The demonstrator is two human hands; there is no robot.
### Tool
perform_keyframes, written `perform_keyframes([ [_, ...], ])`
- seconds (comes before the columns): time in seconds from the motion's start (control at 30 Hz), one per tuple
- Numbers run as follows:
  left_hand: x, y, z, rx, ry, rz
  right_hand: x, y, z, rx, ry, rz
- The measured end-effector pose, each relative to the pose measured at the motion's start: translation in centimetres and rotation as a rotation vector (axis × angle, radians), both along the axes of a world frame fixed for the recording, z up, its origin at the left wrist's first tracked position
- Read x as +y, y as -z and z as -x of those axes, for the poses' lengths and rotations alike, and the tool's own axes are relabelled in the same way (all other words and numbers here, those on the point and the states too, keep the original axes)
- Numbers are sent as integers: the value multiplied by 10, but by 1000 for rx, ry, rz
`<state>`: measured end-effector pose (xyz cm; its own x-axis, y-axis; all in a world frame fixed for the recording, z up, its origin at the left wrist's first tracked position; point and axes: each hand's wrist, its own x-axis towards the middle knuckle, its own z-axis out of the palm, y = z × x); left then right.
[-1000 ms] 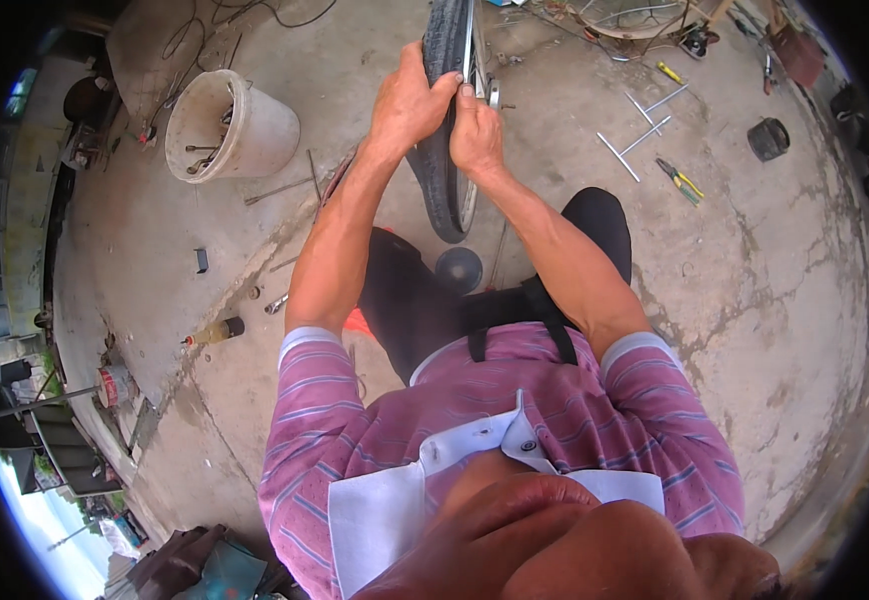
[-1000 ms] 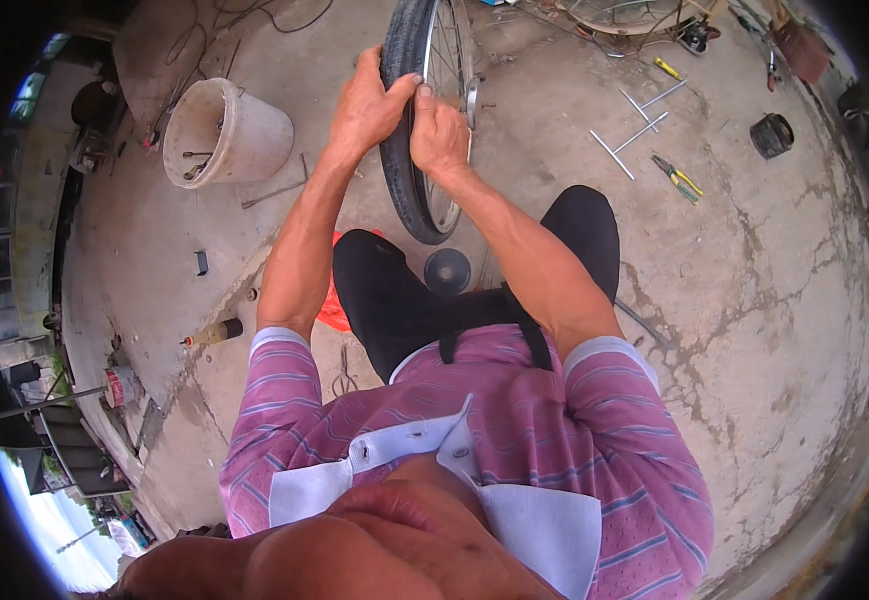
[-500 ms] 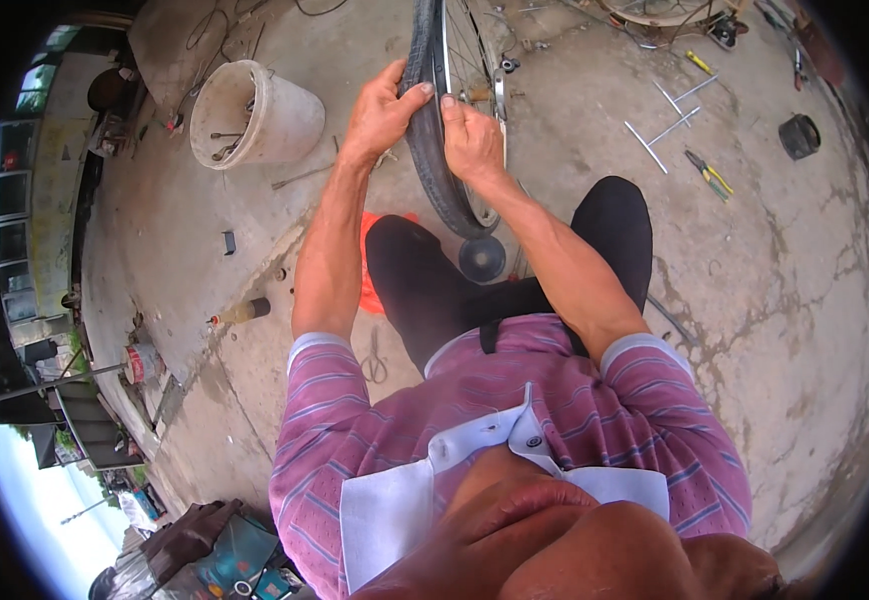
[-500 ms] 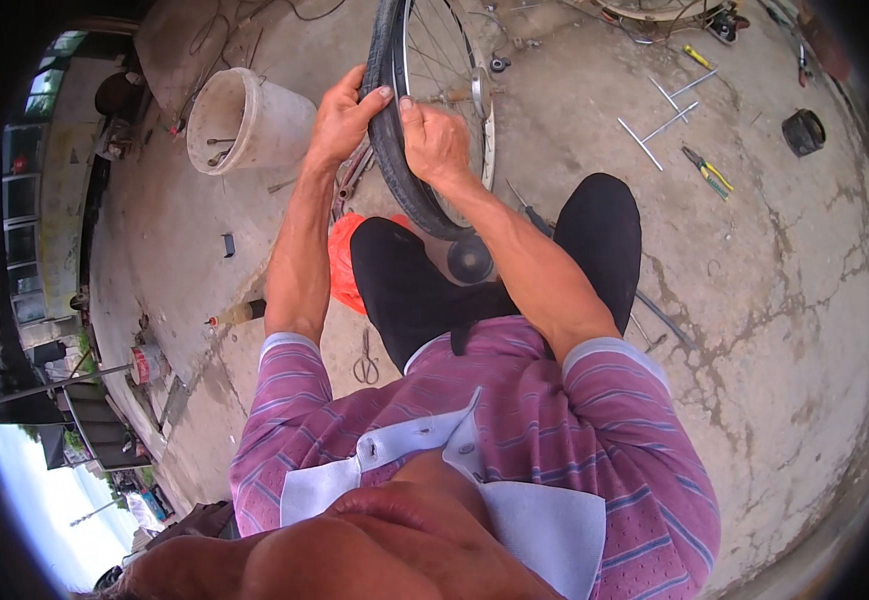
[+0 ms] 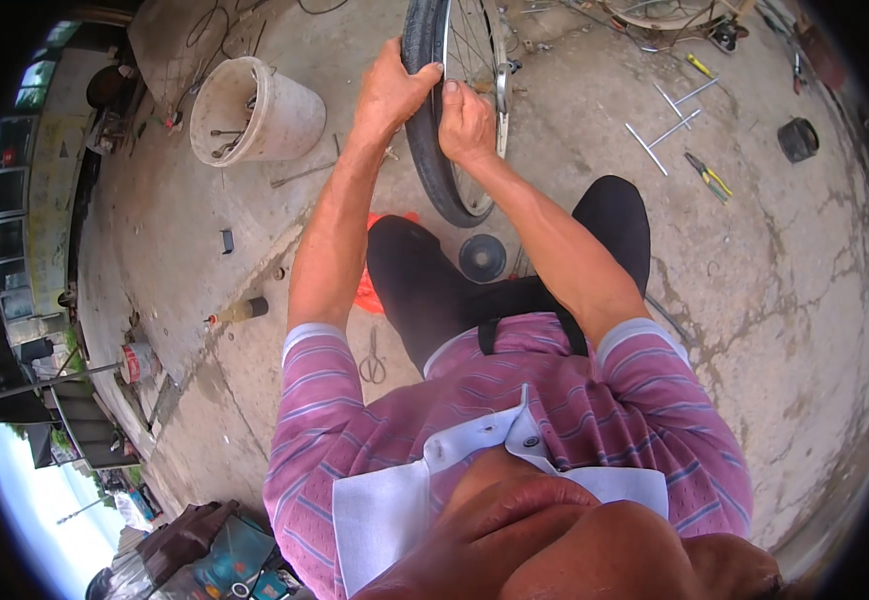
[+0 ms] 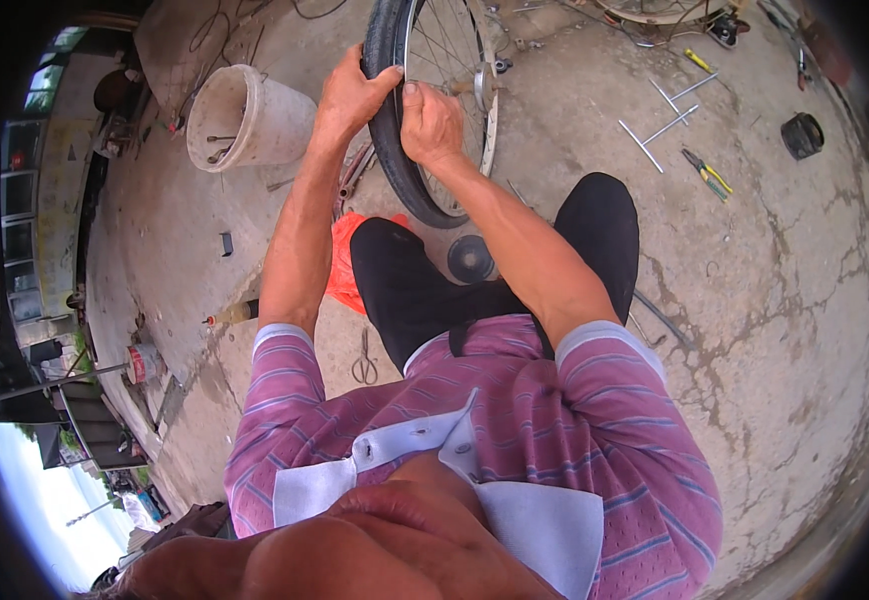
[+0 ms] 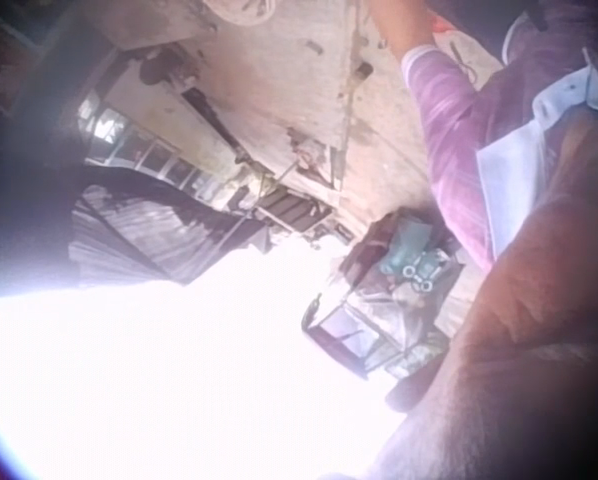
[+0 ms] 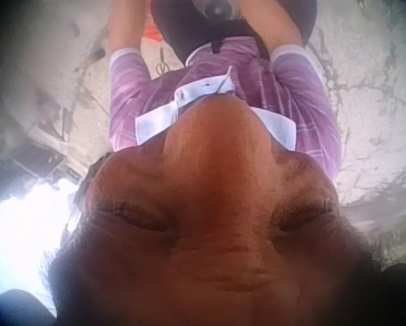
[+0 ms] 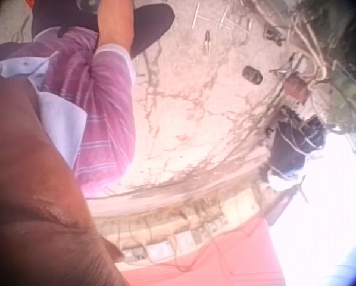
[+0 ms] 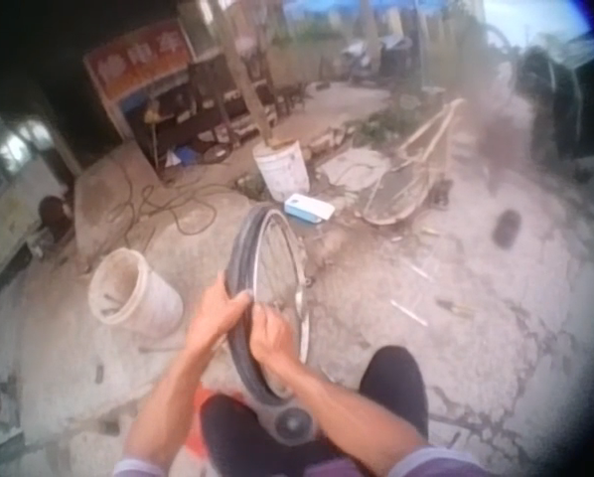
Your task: The person works on a bicycle wheel by pulling the tire away from the rim with a tool and then prying the rest of the tire off the rim by hand.
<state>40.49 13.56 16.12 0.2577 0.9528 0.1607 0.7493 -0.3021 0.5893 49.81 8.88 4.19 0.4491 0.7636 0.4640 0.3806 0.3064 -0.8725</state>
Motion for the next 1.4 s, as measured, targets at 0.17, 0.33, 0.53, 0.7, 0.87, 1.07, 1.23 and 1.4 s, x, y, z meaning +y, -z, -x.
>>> perform_keyframes([
  [0.17,4,-7,8,163,-20,-62,4,-5,22,11,44,-8],
  [0.33,5,-3,13,154,51,-187,-3,-11,22,-4,-8,-3],
  [0.53,-5,-21,-10,178,144,-195,-30,-89,-101,-327,7,-376],
  [0.7,-7,-17,-32,213,319,-416,-9,-134,-162,-996,-53,-469],
  [0.87,9,-12,-41,191,286,-433,28,-127,-193,-876,-488,103],
  [1.07,40,3,-40,95,312,-600,49,-100,-176,-792,-204,78],
  [1.23,46,21,-52,-125,294,-712,47,-73,-166,-566,-13,-292],
  [1.4,50,19,-58,-225,233,-594,47,-78,-168,-553,-34,-131],
])
